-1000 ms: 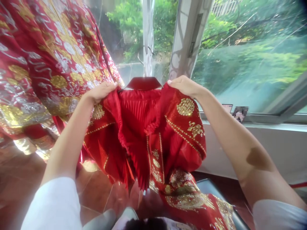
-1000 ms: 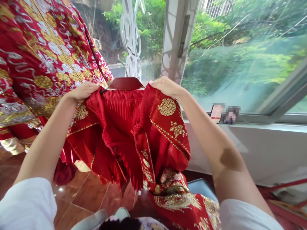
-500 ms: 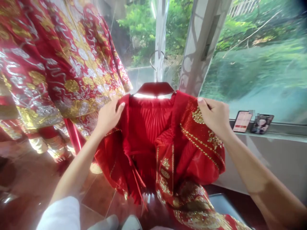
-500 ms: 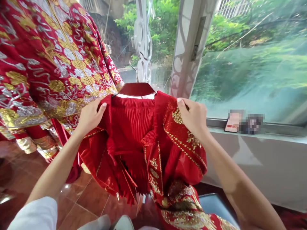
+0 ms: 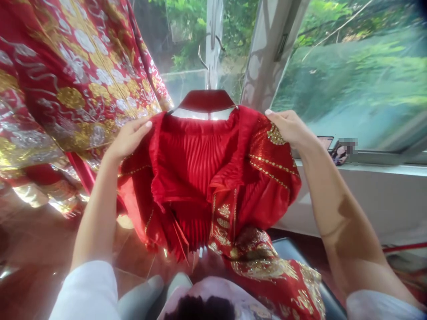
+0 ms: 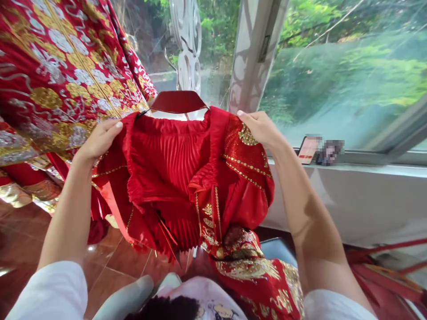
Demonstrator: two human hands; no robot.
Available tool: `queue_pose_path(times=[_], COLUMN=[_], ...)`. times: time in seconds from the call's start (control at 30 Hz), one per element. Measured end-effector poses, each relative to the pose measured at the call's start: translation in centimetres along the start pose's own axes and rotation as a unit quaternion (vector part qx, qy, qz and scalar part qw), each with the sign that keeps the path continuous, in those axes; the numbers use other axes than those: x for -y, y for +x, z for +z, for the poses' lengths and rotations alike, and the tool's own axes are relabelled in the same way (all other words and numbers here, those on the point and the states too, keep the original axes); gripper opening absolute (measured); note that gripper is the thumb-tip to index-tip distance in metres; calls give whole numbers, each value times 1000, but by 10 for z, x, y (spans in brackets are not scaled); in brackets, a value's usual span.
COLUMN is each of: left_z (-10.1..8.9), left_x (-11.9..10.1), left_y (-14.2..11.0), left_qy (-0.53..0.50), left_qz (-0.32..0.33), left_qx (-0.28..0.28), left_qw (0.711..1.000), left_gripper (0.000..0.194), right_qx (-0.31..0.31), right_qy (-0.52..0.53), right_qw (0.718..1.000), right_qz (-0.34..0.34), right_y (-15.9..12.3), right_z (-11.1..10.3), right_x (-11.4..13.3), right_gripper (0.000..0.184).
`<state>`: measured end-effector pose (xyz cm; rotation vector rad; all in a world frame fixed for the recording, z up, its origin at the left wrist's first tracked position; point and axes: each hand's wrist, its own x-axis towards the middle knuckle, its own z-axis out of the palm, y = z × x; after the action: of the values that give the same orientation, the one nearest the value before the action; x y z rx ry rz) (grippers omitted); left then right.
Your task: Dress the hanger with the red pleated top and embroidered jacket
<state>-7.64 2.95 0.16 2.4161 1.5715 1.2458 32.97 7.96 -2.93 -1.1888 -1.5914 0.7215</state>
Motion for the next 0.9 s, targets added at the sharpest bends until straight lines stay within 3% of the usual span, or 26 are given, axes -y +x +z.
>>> queue_pose_path(times=[0.1,0.17,0.3,0.37,0.43,0.5,0.57,0.63,0.73,0.8,0.9], left_z=[4,9,25,37,50,62,67,63,50,48,63], left_x=[-12,-19,-30,-36,-40,-39,-36,-34,-43,-60,-97], left_y=[-13,-20,-36,-55,-82,-109,-128,-130,-103,-74,-26], left_qy=[86,158,190,189,197,200,217,243,272,271,249], left_qz=[4,-7,21,49,82,132,166,175,198,240,276], left_qx=[-120,-168,-186,-235,-301,-357,-380,-380,-331,-251,-128], left_qw=[989,973,964,952,929,903,884,875,882,898,920], left_gripper=[40,38,38,40,34,26,23,23,21,17,20], right_qx=[-7,-80,-300,-334,-317,-277,-251,-249,-309,-360,-386], right_qy=[-42,-125,-230,-229,-214,-182,-154,-137,-140,-165,-235], right_qw=[999,984,887,866,884,919,942,947,921,892,871], right_qz=[-20,-102,-265,-292,-270,-214,-161,-147,-190,-216,-191], right_y=[4,0,-41,-78,-115,-146,-164,-168,-154,-135,-103], right_z=[-3,-3,20,42,66,86,97,99,93,92,97], right_x=[3,6,10,3,-12,-32,-50,-58,-46,-29,-8], right_gripper=[48,46,18,24,26,28,31,30,24,23,46])
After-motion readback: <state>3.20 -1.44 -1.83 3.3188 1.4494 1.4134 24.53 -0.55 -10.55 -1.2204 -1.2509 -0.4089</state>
